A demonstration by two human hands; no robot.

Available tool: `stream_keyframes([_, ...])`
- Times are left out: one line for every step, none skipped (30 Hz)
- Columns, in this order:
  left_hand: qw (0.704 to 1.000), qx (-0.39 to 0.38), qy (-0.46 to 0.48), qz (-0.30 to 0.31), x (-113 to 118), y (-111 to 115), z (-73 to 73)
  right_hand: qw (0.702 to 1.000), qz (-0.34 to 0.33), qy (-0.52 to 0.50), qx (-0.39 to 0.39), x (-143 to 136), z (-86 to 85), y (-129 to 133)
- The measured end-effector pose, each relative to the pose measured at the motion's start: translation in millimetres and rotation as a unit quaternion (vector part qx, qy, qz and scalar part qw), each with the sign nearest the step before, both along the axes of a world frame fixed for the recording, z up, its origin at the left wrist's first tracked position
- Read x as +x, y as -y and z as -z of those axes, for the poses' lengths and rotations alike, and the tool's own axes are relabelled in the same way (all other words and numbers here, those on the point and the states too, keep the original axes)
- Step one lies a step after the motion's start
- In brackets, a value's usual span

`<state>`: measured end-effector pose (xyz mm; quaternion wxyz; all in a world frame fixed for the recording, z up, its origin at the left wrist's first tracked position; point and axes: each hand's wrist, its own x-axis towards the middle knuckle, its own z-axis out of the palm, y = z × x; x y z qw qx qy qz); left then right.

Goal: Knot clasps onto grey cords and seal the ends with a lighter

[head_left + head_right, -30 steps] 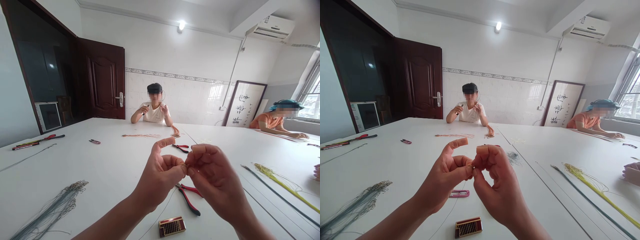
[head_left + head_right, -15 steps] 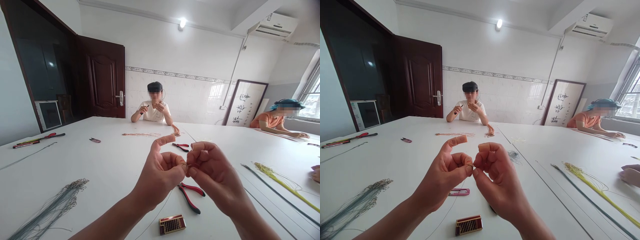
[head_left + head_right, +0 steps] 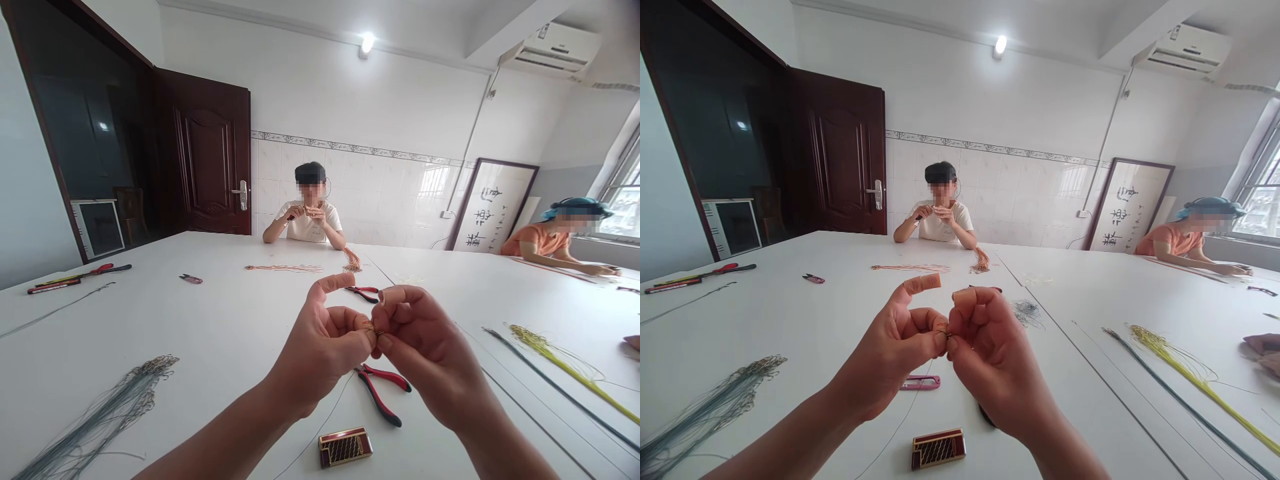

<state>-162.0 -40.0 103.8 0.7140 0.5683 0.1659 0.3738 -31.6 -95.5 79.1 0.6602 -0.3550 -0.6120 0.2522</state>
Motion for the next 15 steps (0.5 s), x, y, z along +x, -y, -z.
stream_keyframes([1.0, -0.005, -0.003, 0.01, -0.7, -0.5, -0.5, 1.0, -0.009, -0.008, 0.0, 0.1, -0.3, -0.6])
stream_keyframes([1.0, -0.008, -0.004, 0.015, -1.4, -0.8, -0.9, 1.0, -0.019, -0.015, -0.001, 0.2, -0.6, -1.0])
stream_keyframes([1.0, -0.009, -0.002, 0.016, -2.1, -0.8, -1.2, 0.999, -0.027, -0.021, -0.003, 0.4, -0.8, -1.3])
stream_keyframes([1.0, -0.009, 0.001, 0.014, -2.6, -0.7, -1.3, 0.999, -0.034, -0.027, -0.004, 0.6, -1.0, -1.3])
stream_keyframes([1.0, -0.007, 0.002, 0.014, -3.1, -0.5, -1.3, 0.999, -0.042, -0.033, -0.004, 0.8, -0.9, -1.3])
stream_keyframes([1.0, -0.005, 0.002, 0.013, -3.3, -0.2, -1.2, 0.998, -0.048, -0.037, -0.006, 1.1, -0.7, -1.1])
stream_keyframes([1.0, -0.002, 0.001, 0.013, -3.3, -0.1, -0.8, 0.998, -0.052, -0.04, -0.006, 1.3, -0.4, -0.8])
stream_keyframes([1.0, 0.001, -0.001, 0.012, -3.2, 0.0, -0.3, 0.998, -0.052, -0.04, -0.005, 1.6, 0.0, -0.4])
stream_keyframes([1.0, 0.004, -0.006, 0.011, -2.9, -0.1, 0.4, 0.998, -0.045, -0.032, -0.003, 1.8, 0.4, 0.1])
stream_keyframes([1.0, 0.005, -0.012, 0.011, -2.5, -0.3, 1.4, 0.999, -0.034, -0.019, -0.003, 2.1, 0.7, 0.6])
stream_keyframes([1.0, 0.005, -0.018, 0.015, -2.0, -0.6, 2.5, 1.0, -0.021, 0.0, 0.0, 2.4, 0.8, 1.1])
stream_keyframes([1.0, 0.003, -0.02, 0.019, -1.5, -1.1, 3.7, 1.0, -0.008, 0.019, 0.005, 2.7, 0.7, 1.5])
stream_keyframes([0.999, 0.002, -0.02, 0.026, -1.0, -1.7, 5.0, 0.999, 0.0, 0.037, 0.01, 3.1, 0.5, 1.9])
stream_keyframes([0.999, -0.001, -0.015, 0.034, -0.6, -2.3, 6.1, 0.999, 0.002, 0.051, 0.015, 3.5, 0.1, 2.2])
stream_keyframes([0.999, -0.004, -0.008, 0.041, -0.2, -2.9, 7.2, 0.998, -0.002, 0.059, 0.022, 4.0, -0.2, 2.4])
